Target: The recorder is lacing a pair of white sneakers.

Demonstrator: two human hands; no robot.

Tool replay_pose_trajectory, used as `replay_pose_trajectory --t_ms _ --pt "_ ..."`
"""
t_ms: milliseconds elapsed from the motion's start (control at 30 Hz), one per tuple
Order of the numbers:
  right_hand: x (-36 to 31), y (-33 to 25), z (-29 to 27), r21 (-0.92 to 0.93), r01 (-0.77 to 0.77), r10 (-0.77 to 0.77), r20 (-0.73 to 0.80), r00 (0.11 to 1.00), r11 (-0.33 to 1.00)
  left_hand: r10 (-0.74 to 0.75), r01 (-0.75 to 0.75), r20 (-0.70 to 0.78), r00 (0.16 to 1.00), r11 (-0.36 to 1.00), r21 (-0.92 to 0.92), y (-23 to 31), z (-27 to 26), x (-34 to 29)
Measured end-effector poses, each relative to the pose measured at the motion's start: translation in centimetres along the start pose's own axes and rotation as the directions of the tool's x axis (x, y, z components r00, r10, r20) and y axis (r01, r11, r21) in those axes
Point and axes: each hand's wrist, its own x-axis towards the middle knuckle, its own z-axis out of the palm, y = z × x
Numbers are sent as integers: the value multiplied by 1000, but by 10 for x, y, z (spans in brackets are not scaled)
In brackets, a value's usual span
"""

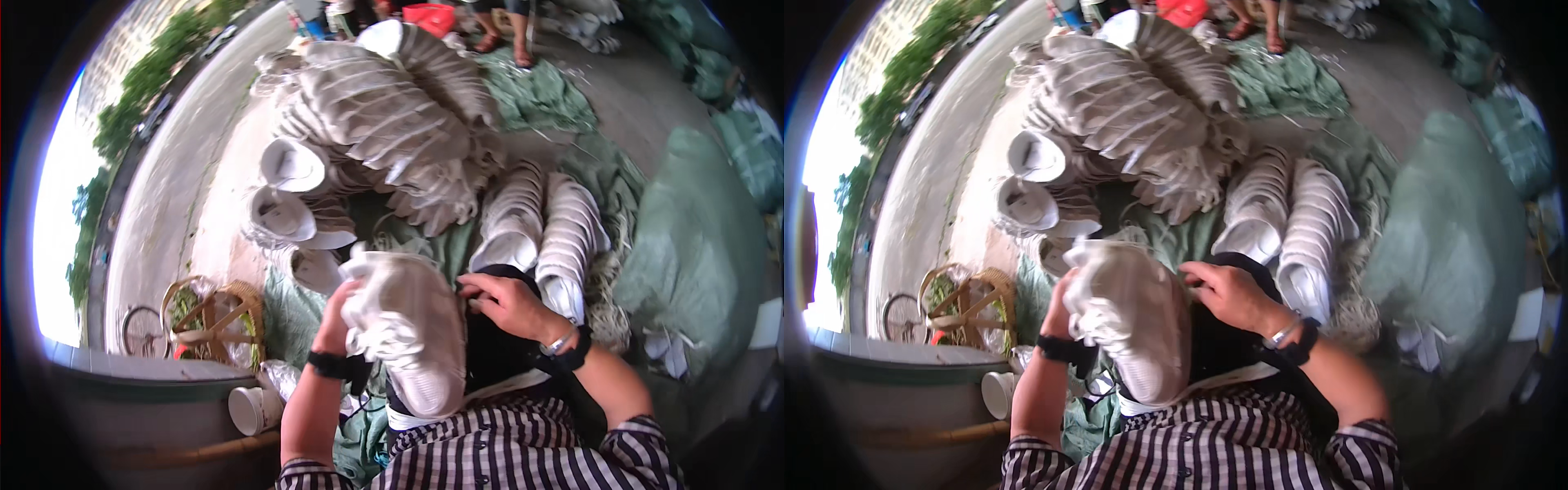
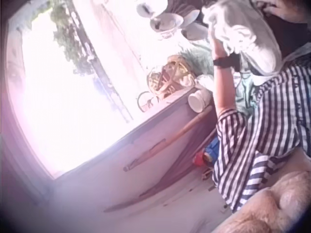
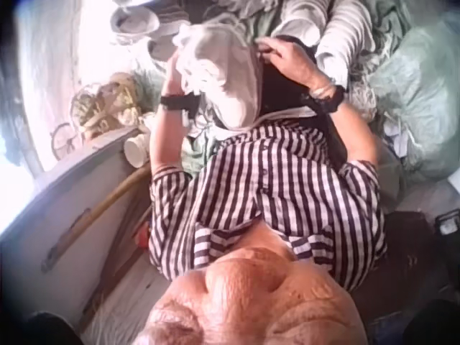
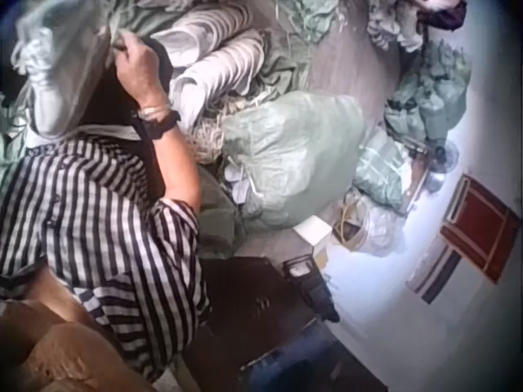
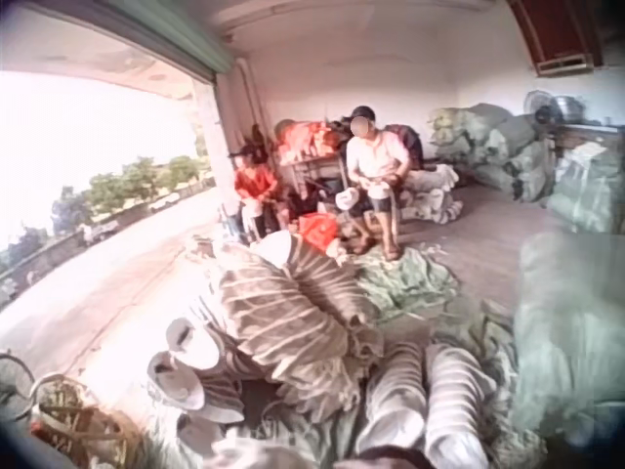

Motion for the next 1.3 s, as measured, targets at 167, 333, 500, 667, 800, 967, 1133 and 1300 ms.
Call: replay_pose_trajectory --t_ms 167,333,500,667,800,967,1133,1300 --pt "17 19 7 154 27 -17 -68 998 988 167 -178 86 982 973 145 -27 -35 -3" --pt "70 10 21 93 42 -40 -30 999 995 326 -336 106 939 811 478 -42 -26 -2" --pt "64 22 -7 328 285 -301 -1 954 901 338 -308 105 935 924 -228 -33 -71 -38" --pt "36 43 -78 969 72 -251 -11 968 236 457 -454 3 889 881 131 -37 -78 -50" --pt "37 23 -78 923 81 -289 33 957 376 162 -159 -37 986 986 57 -33 -19 -19" --pt "60 5 -33 406 90 -80 -42 996 909 318 -514 404 858 518 684 -41 11 24" --pt "75 6 -31 -73 74 -71 38 997 995 292 -408 411 863 -76 910 -44 3 39" --pt "87 -1 -32 -182 -26 43 88 995 983 20 -47 118 993 973 225 -50 11 44"
